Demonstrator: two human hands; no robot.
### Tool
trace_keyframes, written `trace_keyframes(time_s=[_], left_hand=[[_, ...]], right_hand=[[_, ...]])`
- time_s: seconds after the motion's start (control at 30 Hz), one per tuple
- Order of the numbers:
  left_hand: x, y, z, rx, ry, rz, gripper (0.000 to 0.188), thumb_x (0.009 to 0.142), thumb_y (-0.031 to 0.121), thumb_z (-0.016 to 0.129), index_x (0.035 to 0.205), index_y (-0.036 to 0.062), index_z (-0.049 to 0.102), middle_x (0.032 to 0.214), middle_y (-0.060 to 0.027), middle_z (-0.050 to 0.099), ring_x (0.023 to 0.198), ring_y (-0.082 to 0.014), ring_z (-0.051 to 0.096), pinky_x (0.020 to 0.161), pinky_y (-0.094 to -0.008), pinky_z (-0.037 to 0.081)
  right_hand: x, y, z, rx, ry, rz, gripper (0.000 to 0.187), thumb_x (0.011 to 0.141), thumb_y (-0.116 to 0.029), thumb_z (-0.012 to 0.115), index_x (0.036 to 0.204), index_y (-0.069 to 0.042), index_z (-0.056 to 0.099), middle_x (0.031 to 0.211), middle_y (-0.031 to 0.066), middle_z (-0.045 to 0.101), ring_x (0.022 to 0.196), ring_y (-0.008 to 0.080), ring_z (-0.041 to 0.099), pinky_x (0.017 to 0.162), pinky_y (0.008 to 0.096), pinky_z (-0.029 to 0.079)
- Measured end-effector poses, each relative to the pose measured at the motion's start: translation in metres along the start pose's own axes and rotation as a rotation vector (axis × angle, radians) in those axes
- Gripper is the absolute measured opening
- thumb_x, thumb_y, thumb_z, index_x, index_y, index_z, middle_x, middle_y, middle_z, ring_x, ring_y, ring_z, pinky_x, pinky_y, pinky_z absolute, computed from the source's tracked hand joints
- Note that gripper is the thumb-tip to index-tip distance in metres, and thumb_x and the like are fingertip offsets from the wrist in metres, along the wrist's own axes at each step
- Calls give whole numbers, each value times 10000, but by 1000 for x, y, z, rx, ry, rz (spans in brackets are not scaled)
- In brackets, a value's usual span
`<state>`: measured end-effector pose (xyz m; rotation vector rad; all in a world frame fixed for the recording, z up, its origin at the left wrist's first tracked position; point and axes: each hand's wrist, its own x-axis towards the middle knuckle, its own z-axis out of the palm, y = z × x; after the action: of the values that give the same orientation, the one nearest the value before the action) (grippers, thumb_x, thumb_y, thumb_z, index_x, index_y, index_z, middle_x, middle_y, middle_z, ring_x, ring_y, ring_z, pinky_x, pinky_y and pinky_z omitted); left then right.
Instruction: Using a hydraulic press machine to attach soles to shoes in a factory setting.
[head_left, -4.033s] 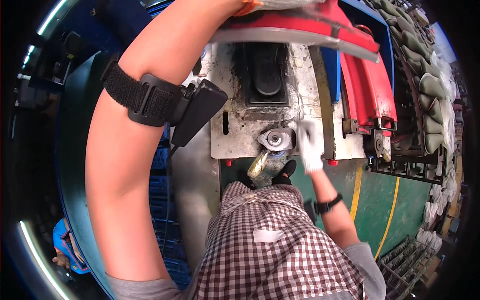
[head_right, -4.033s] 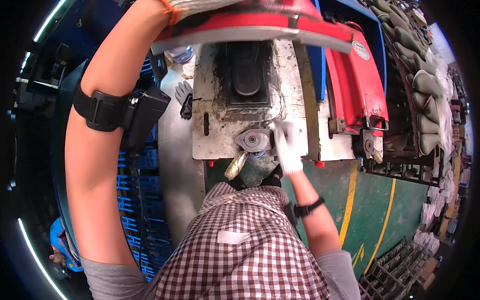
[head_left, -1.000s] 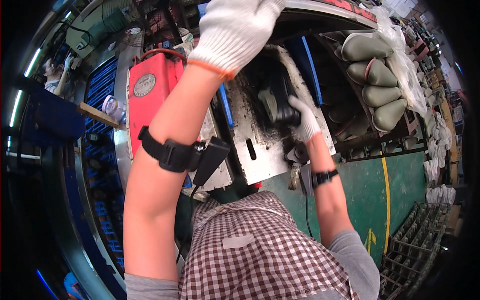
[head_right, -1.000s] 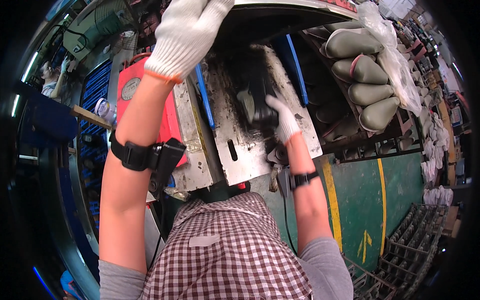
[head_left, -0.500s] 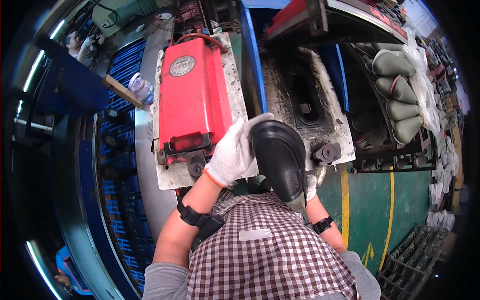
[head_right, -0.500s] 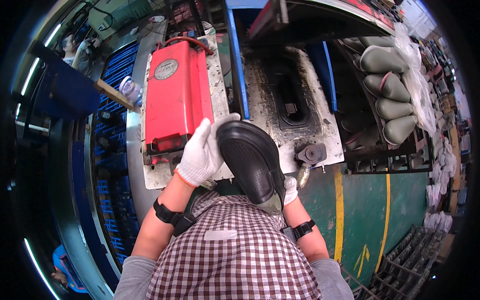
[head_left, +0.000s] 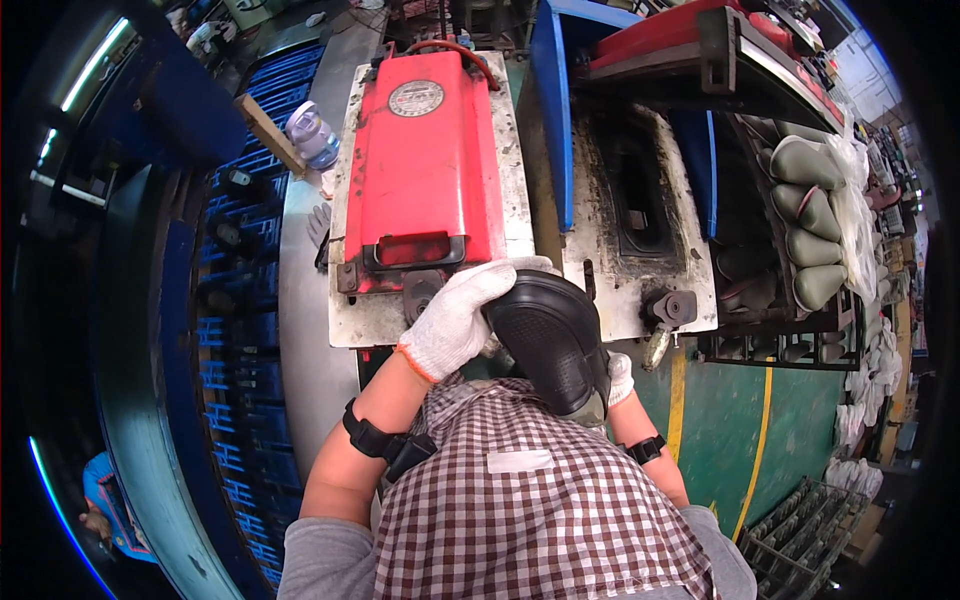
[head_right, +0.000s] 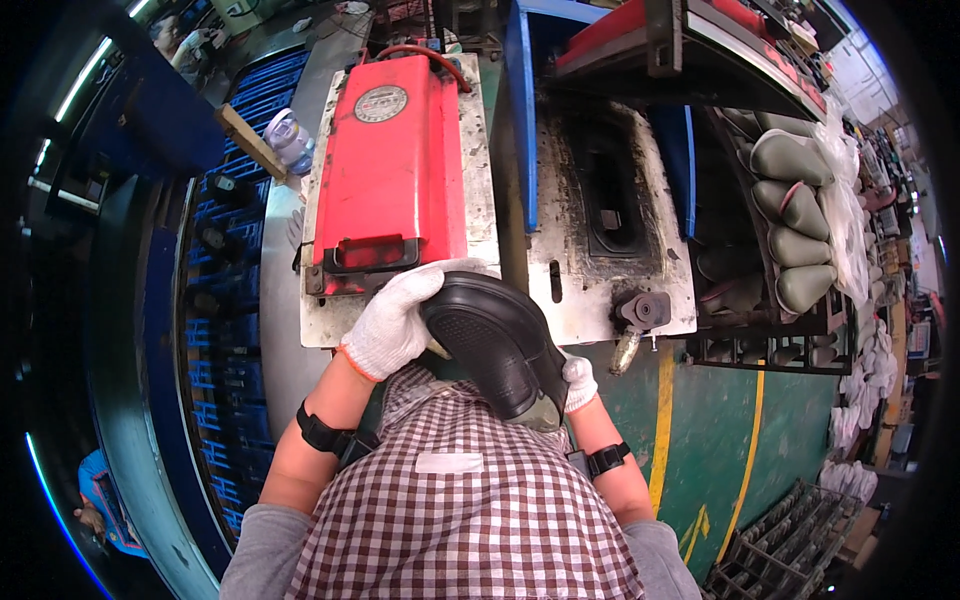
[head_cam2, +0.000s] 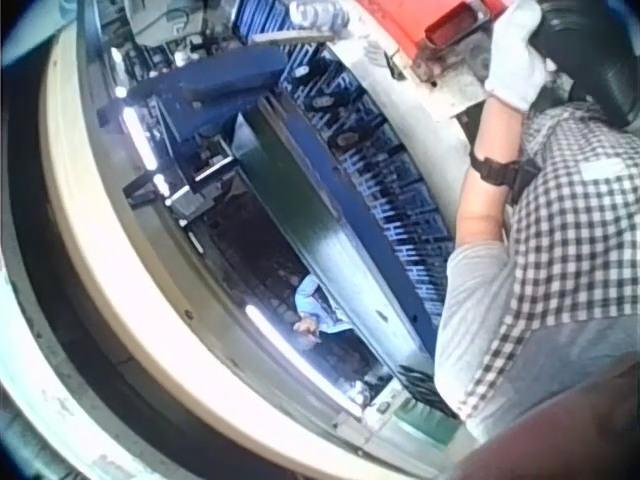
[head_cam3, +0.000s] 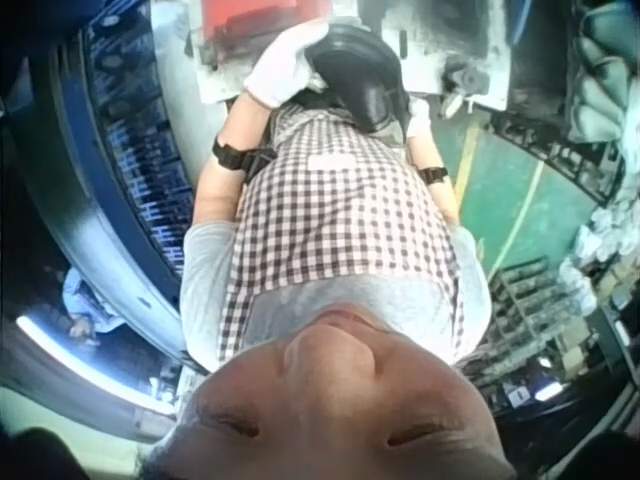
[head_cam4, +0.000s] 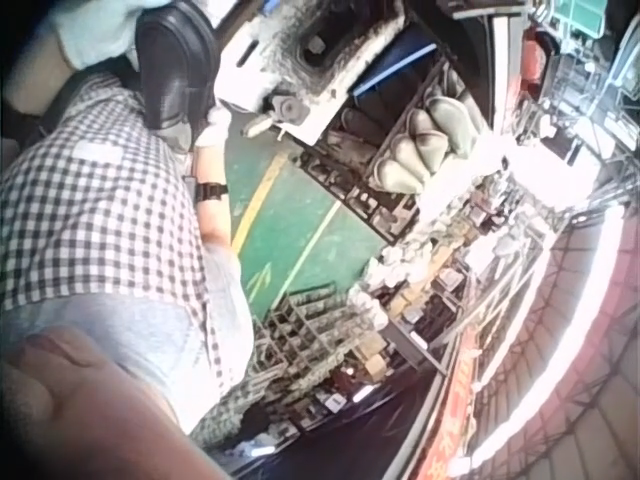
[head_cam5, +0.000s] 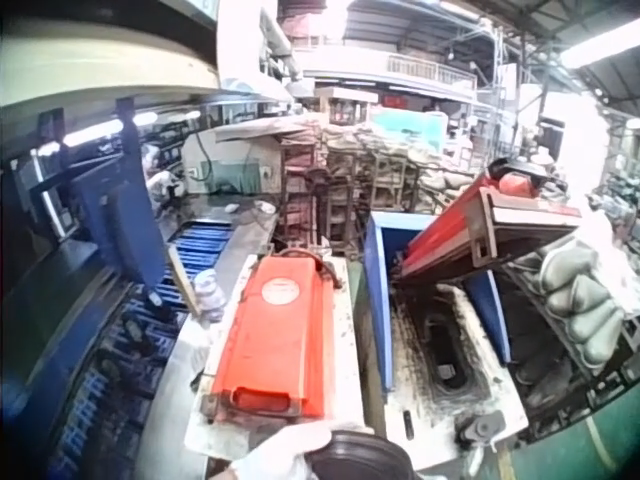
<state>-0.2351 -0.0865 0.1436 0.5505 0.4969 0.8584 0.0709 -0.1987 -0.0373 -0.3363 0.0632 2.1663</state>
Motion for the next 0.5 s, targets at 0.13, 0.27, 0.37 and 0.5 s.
trace_keyframes(time_s=[0.13, 0.27, 0.37, 0.5], left_hand=[[-11, 7, -14, 64, 60, -10, 486, 991, 191, 579, 1359, -126, 569, 1276, -233, 690, 1132, -259, 710, 1027, -374, 562], [-15, 5, -28, 46, 193, 25, 413, 922, 122, 580, 1273, -94, 617, 1154, -196, 726, 1018, -226, 733, 930, -344, 595], [-17, 1, -35, 56, 299, 59, 363, 903, 102, 564, 1215, -63, 647, 1081, -159, 738, 953, -207, 731, 876, -334, 601], [-19, -2, -42, 101, 392, 77, 330, 943, 145, 539, 1186, -38, 666, 1065, -140, 737, 926, -205, 720, 858, -336, 596]], right_hand=[[6, 9, 58, -63, 10, 44, 1023, 645, -10, 738, 1579, 63, 328, 1516, 248, 528, 1359, 365, 567, 1163, 476, 454], [3, 10, 76, -232, 122, 79, 1011, 652, -65, 708, 1580, 60, 327, 1473, 240, 563, 1282, 353, 619, 1106, 446, 504], [3, 14, 78, -226, 154, 95, 982, 671, -97, 684, 1575, 61, 336, 1427, 225, 595, 1210, 329, 654, 1036, 422, 545], [4, 13, 89, -265, 159, 96, 955, 688, -113, 674, 1569, 61, 349, 1388, 211, 616, 1149, 313, 676, 971, 411, 570]])
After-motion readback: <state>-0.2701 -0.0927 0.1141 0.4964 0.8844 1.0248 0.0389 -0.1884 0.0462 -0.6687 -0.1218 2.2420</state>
